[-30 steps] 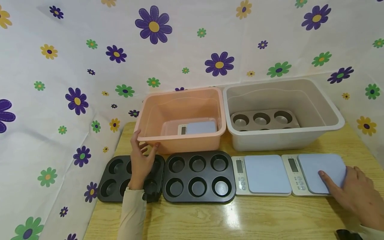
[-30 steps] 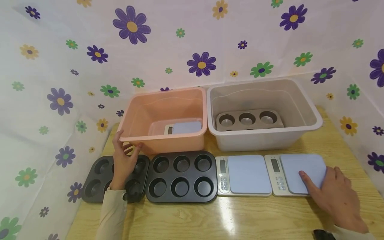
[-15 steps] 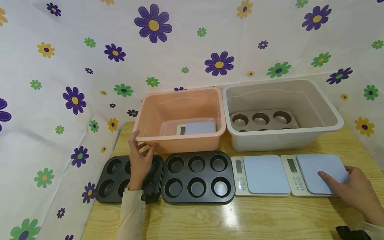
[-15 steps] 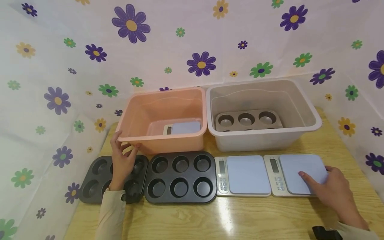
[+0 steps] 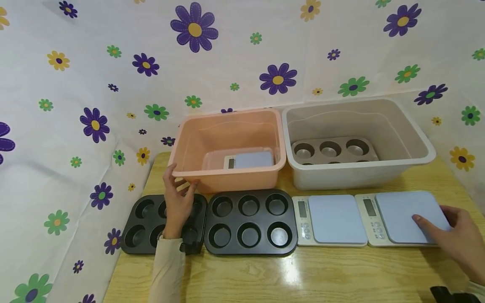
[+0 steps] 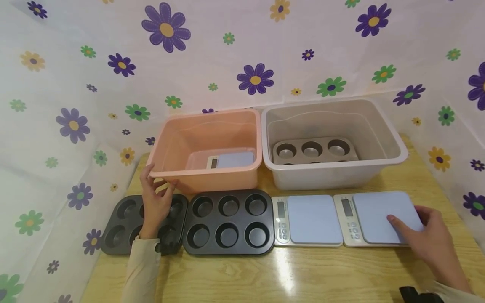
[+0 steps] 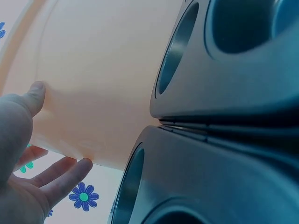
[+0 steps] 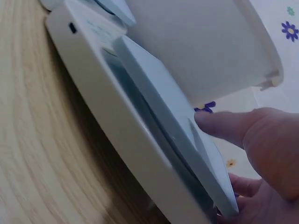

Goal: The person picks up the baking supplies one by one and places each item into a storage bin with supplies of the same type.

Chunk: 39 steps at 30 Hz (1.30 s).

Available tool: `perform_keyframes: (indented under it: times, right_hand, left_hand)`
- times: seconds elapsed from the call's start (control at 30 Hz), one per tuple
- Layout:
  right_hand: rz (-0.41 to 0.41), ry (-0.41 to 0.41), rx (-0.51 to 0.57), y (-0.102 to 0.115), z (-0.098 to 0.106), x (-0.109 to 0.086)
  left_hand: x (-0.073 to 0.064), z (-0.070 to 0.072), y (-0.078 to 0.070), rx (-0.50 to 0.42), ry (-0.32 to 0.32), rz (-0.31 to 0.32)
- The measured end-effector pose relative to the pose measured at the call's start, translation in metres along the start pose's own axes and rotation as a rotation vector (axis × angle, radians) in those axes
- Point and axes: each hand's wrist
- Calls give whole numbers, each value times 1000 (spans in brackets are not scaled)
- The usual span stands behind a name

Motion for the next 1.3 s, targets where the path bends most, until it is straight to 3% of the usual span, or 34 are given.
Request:
perform_keyframes:
  times: [0.23,0.43,0.57,0.83,1.0,1.3]
  right_hand:
    - [43,13,93,-27,11,10]
    - [152,71,-6,-71,15,31]
    - [226,130,-27,-87,12,38]
    - [254,148,-12,-82,9,36]
    - [228,158,-39,-89,13,41]
    - [324,54,-169,-83,20,38]
  left_hand:
    - [1,-3,-1,49,-4,-8]
    - [-1,-5,-3,77,1,-8]
    - [-2,-5,-2,68,2,-11]
    - [-2,-3,0,59,-14,-7]
    - [-3,-4,1,59,-20,-7]
    - [-3,-2,1,59,-32,-3]
Point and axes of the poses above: each hand's wrist, its own x-axis towards the middle knuckle, its own z-axis out of the back of the hand, y = z × x, and after that the axes turned 7 degrees about y, right-handed
